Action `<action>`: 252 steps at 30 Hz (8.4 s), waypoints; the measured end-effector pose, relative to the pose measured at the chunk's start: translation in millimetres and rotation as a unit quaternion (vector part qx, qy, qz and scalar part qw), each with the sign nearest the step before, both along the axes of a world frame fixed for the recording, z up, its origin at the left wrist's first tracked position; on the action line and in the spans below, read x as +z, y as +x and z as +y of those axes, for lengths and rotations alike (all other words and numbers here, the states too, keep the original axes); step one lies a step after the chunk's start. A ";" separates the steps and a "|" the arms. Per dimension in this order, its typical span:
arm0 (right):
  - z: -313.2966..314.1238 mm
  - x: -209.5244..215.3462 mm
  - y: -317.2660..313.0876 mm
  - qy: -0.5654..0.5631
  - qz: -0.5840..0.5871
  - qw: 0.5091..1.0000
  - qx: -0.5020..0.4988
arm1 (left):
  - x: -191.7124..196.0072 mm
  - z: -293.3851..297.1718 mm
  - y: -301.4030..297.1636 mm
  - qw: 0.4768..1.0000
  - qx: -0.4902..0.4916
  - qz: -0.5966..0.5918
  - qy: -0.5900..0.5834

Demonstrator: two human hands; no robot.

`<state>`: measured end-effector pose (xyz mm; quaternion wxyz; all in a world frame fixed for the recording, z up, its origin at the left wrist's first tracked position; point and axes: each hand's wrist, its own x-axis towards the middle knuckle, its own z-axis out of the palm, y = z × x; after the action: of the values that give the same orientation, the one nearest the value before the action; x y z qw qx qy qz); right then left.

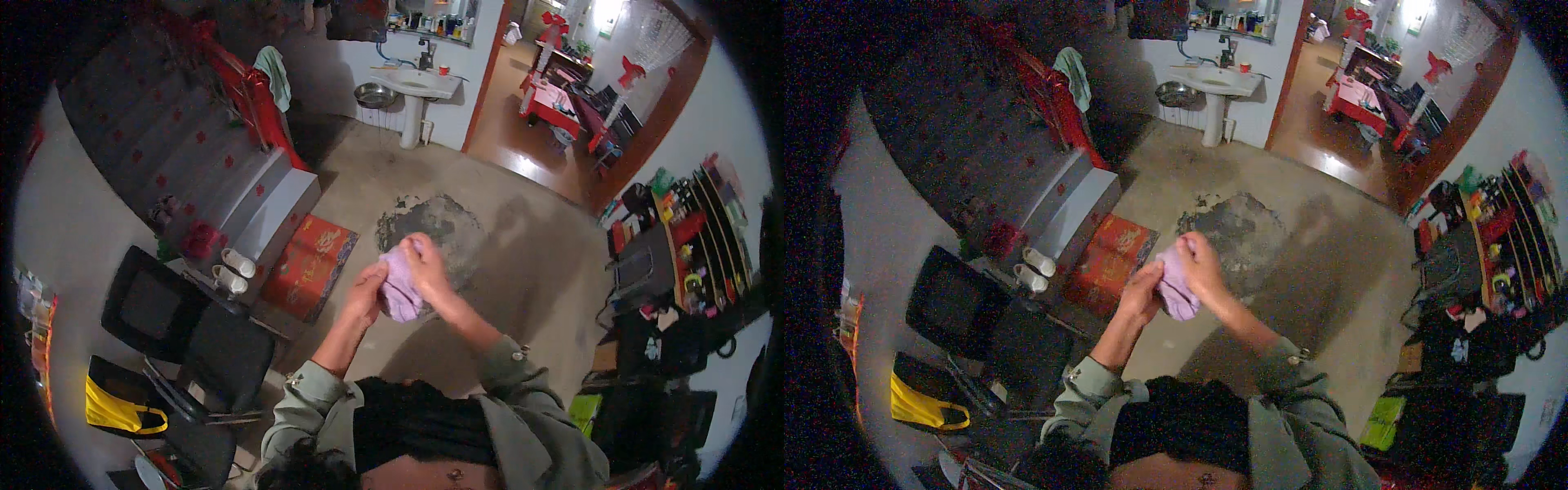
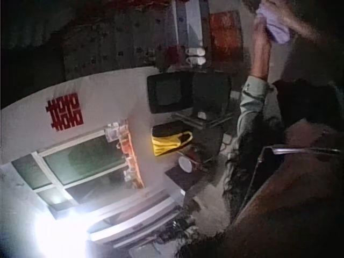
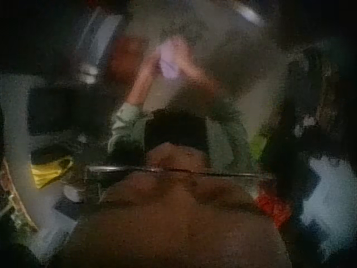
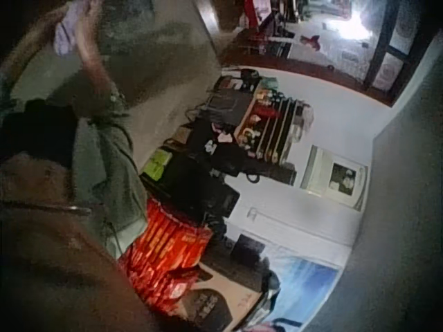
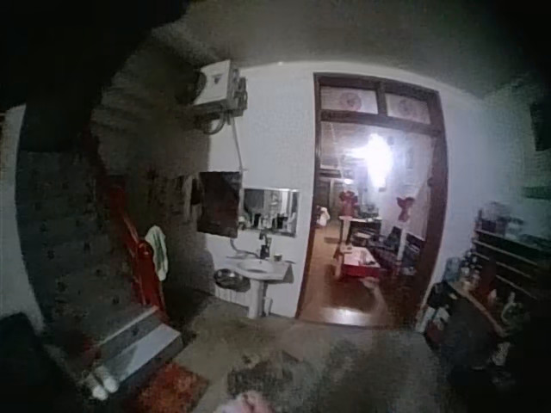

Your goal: The person washes a purple cloth in a sink, scrubs it with a green brush, and rinses it repeatedly. The cloth is handled by hand and with a brush under running water.

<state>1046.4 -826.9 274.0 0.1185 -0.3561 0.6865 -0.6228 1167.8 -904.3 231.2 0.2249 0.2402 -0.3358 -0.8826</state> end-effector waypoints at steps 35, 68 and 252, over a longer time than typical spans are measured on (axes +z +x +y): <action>-350.6 -66.7 -826.5 0.225 0.055 0.950 0.209 | -56.5 -393.7 -784.6 0.993 -0.058 -0.025 0.095; -914.9 -329.1 -1194.6 0.392 -0.027 0.869 0.302 | -105.3 -778.0 -1025.0 0.911 0.188 -0.133 0.343; -957.5 -250.2 -1214.2 0.197 -0.628 0.659 0.364 | -147.0 -865.2 -1135.9 0.986 0.074 0.055 0.137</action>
<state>-167.8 -1784.3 23.8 0.8062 -0.0701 0.3711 -0.4554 32.0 -1769.6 84.2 0.2724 0.2437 -0.1800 -0.9132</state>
